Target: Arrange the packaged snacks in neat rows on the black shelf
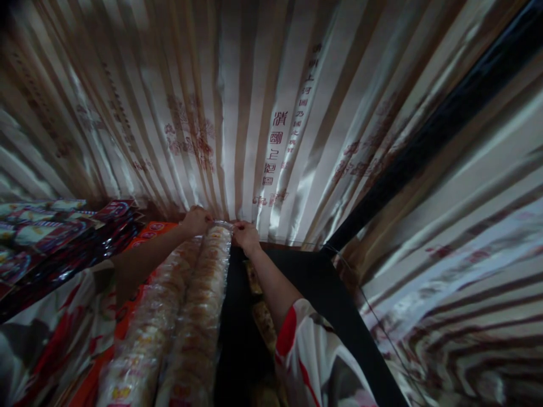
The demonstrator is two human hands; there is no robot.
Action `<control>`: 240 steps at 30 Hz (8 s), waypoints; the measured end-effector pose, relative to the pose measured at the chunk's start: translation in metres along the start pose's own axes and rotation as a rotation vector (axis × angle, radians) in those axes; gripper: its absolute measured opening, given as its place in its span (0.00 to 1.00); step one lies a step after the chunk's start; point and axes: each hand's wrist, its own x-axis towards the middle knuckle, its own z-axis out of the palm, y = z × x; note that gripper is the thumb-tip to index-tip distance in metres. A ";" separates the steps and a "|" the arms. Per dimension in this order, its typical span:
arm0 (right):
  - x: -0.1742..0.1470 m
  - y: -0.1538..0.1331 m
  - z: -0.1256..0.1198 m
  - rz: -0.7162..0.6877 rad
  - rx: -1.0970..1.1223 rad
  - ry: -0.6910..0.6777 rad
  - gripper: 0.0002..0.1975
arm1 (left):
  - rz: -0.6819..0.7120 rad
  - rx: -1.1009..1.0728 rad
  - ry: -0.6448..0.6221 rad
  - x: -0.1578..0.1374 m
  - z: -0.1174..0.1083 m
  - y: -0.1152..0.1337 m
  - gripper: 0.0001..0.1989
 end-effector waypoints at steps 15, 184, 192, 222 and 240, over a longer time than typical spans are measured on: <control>-0.016 -0.008 -0.008 0.006 0.214 -0.247 0.07 | 0.293 -0.040 0.026 -0.022 -0.008 -0.003 0.10; -0.105 -0.057 -0.031 -0.285 -0.274 -0.179 0.05 | 0.341 -0.031 0.022 -0.117 -0.047 0.015 0.09; -0.114 -0.064 -0.027 -0.231 -0.347 -0.118 0.05 | 0.321 -0.043 0.170 -0.121 -0.042 0.005 0.11; -0.131 -0.045 -0.028 -0.091 -0.135 -0.176 0.04 | 0.455 0.022 0.028 -0.132 -0.051 0.004 0.08; -0.130 -0.048 -0.025 -0.058 -0.022 -0.097 0.08 | 0.302 -0.097 0.064 -0.132 -0.048 0.016 0.05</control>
